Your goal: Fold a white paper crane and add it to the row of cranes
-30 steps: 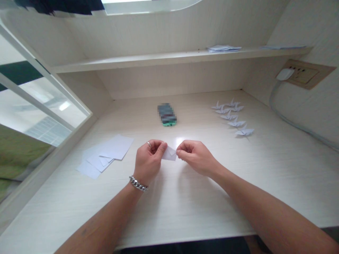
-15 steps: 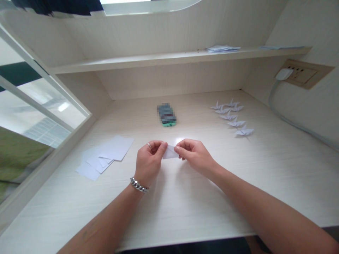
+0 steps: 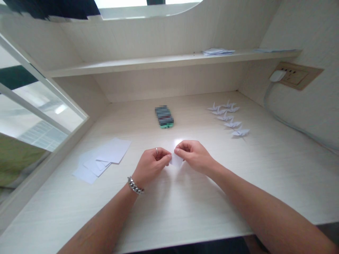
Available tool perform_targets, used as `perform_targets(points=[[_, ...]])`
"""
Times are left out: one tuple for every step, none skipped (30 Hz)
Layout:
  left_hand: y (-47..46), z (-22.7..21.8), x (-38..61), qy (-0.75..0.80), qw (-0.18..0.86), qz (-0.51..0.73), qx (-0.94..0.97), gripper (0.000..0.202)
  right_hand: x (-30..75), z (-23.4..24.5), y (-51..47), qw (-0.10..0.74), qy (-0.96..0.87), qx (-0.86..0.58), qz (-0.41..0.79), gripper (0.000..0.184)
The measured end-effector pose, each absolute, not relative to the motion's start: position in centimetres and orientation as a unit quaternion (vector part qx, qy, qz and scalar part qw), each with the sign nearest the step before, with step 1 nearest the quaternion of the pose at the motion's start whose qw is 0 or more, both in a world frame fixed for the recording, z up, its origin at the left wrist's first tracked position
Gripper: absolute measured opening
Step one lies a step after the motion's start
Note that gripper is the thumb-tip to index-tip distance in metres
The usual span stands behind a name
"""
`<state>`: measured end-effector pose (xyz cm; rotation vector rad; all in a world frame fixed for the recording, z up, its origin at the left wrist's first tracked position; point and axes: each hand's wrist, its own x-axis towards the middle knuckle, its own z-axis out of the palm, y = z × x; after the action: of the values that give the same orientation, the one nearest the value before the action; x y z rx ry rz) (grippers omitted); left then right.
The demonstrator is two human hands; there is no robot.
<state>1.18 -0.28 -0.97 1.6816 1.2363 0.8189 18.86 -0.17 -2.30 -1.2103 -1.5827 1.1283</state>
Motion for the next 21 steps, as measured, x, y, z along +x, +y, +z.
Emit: perform_targets(points=[[-0.3,-0.9,1.1,0.498,0.432,0.328,0.676,0.017,19.0,-2.3,0.0,0.423,-0.62,-0.483,0.451,0.017],[-0.2,-0.8,1.0,0.5,0.43,0.326,0.677,0.017,19.2,-2.4,0.1,0.433,-0.609,-0.483,0.457,0.018],[-0.2,-0.8,0.9,0.5,0.429,0.326,0.678,0.017,19.3,-2.4,0.2,0.44,-0.599,-0.482,0.464,0.018],[-0.2,-0.7,0.8,0.5,0.43,0.326,0.678,0.018,19.5,-2.5,0.4,0.445,-0.59,-0.48,0.473,0.019],[-0.2,-0.7,0.6,0.499,0.431,0.327,0.677,0.017,19.7,-2.5,0.5,0.45,-0.58,-0.479,0.481,0.02],[-0.2,-0.7,0.5,0.5,0.432,0.329,0.675,0.016,19.9,-2.4,0.6,0.46,-0.567,-0.48,0.487,0.021],[-0.1,-0.7,0.3,0.503,0.431,0.331,0.671,0.016,20.2,-2.4,0.8,0.471,-0.552,-0.481,0.492,0.022],[-0.1,-0.7,0.2,0.509,0.429,0.335,0.667,0.015,20.4,-2.3,0.9,0.488,-0.532,-0.485,0.493,0.023],[0.0,-0.7,0.1,0.515,0.427,0.34,0.66,0.014,20.6,-2.2,1.0,0.506,-0.513,-0.488,0.492,0.024],[0.1,-0.7,0.0,0.522,0.425,0.347,0.653,0.013,20.8,-2.1,1.1,0.517,-0.501,-0.487,0.494,0.025],[0.1,-0.7,-0.1,0.528,0.425,0.353,0.645,0.013,20.9,-2.0,1.1,0.52,-0.5,-0.483,0.495,0.025],[0.2,-0.7,-0.1,0.529,0.429,0.36,0.638,0.013,21.0,-2.0,1.1,0.519,-0.505,-0.478,0.498,0.025],[0.2,-0.7,0.0,0.528,0.434,0.367,0.631,0.013,21.0,-2.0,1.1,0.513,-0.513,-0.473,0.5,0.025],[0.2,-0.6,0.1,0.523,0.441,0.374,0.626,0.014,20.9,-2.0,1.0,0.506,-0.523,-0.469,0.501,0.024],[0.2,-0.6,0.2,0.515,0.449,0.381,0.623,0.014,20.7,-2.1,0.9,0.499,-0.533,-0.466,0.5,0.023],[0.1,-0.7,0.3,0.506,0.456,0.386,0.622,0.016,20.5,-2.2,0.8,0.492,-0.543,-0.464,0.497,0.022],[0.1,-0.7,0.5,0.499,0.459,0.388,0.624,0.017,20.3,-2.3,0.7,0.486,-0.554,-0.464,0.492,0.021],[0.0,-0.8,0.6,0.495,0.459,0.386,0.629,0.018,20.0,-2.4,0.5,0.478,-0.566,-0.465,0.485,0.02],[-0.1,-0.8,0.8,0.492,0.457,0.38,0.636,0.019,19.7,-2.4,0.3,0.469,-0.579,-0.466,0.478,0.019],[-0.1,-0.9,0.9,0.491,0.452,0.372,0.645,0.019,19.5,-2.4,0.2,0.458,-0.593,-0.467,0.469,0.018],[-0.2,-1.0,1.0,0.49,0.446,0.363,0.655,0.019,19.3,-2.4,0.0,0.449,-0.606,-0.468,0.46,0.018]])
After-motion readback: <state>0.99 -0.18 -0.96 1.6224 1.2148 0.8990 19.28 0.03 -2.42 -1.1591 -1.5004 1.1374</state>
